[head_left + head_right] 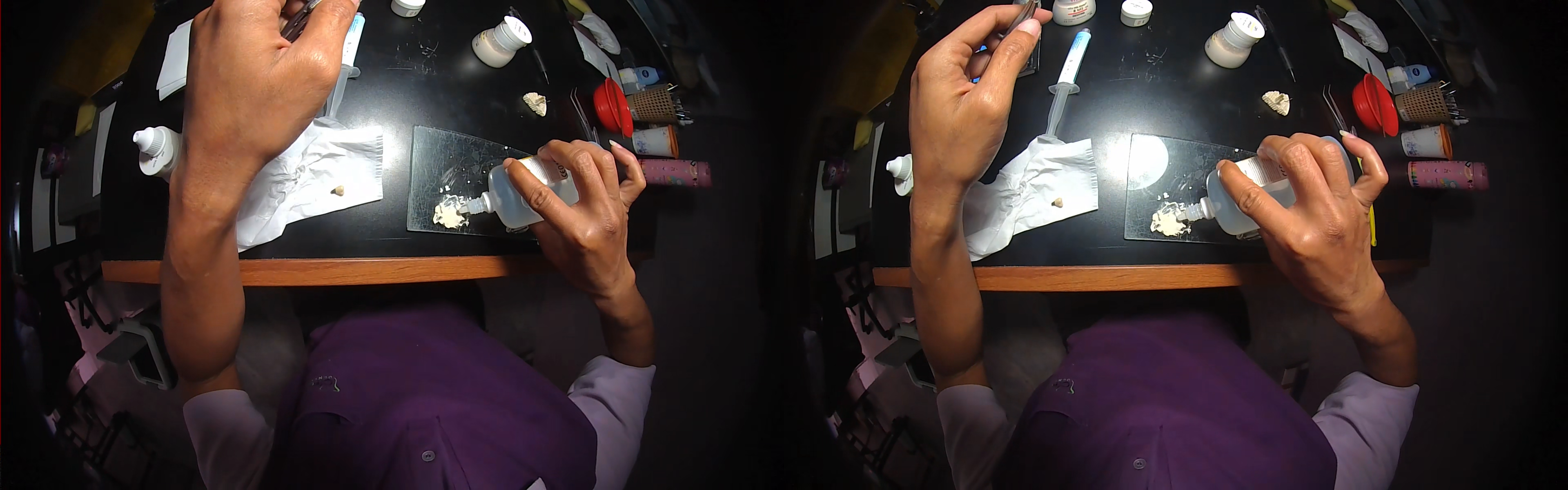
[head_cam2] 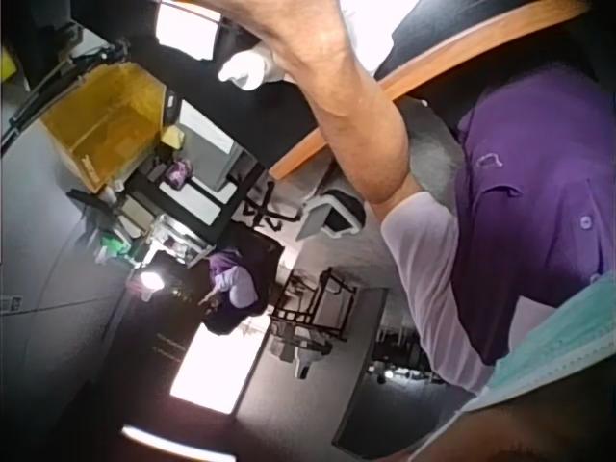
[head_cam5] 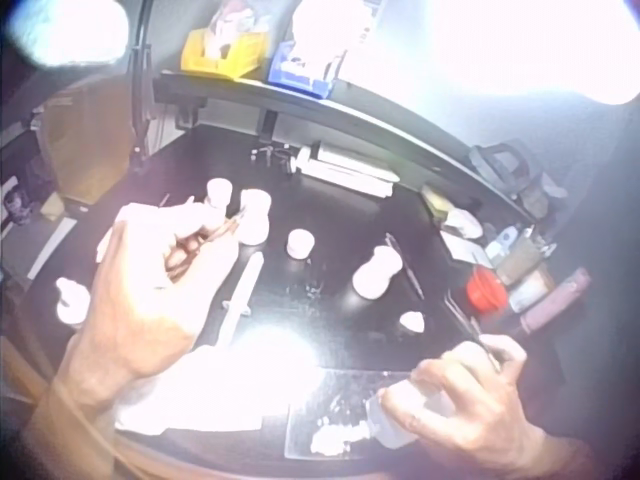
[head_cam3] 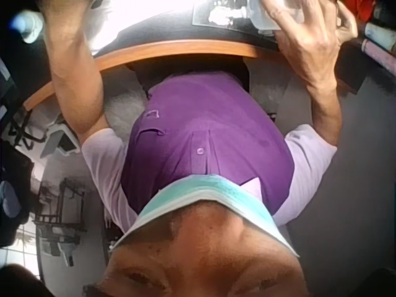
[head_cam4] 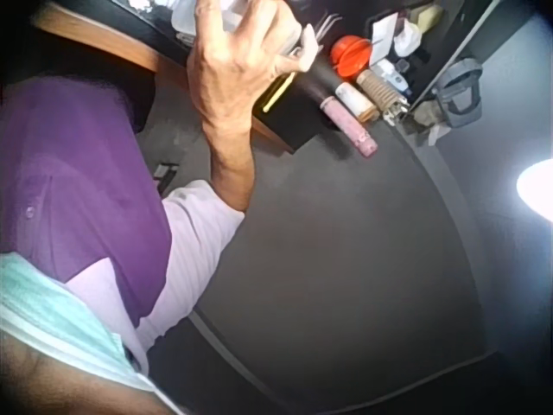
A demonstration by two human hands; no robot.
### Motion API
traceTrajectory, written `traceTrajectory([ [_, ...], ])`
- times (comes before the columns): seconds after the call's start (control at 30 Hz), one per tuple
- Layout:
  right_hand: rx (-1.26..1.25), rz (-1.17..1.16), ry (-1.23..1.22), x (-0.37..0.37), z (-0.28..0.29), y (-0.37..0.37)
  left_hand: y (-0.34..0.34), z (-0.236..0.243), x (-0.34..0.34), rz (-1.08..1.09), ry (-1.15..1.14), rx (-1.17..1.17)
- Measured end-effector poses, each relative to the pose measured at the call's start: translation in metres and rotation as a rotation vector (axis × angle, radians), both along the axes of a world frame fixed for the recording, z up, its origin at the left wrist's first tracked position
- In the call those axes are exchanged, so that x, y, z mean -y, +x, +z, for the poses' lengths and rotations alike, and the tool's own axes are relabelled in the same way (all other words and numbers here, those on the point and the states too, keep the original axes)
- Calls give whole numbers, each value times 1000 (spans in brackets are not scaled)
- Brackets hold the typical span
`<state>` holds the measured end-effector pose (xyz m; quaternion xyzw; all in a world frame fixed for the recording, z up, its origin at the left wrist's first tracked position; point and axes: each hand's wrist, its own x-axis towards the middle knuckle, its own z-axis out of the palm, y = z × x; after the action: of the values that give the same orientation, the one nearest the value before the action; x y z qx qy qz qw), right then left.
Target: The person mixes a dental cement material on a glass plate using a blue tool, then applies the mixture to the interior of a dental crown held with tweezers.
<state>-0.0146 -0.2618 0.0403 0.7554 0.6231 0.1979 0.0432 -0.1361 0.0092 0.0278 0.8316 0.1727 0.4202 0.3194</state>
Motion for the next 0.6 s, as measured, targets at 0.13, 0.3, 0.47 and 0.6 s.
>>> traceTrajectory([
  [0.13, 8, 2, 1, 0, 0, -1, 3, -7, 2, -47, -52, 124],
  [0.3, 29, 7, -5, 1, 0, -2, 0, -5, -1, -92, -45, 70],
  [0.47, 29, 7, -10, 0, 0, -2, 0, -3, -2, -72, -68, 23],
  [0.6, 34, 1, -26, 2, 1, -3, 0, -7, -5, -152, -135, 62],
])
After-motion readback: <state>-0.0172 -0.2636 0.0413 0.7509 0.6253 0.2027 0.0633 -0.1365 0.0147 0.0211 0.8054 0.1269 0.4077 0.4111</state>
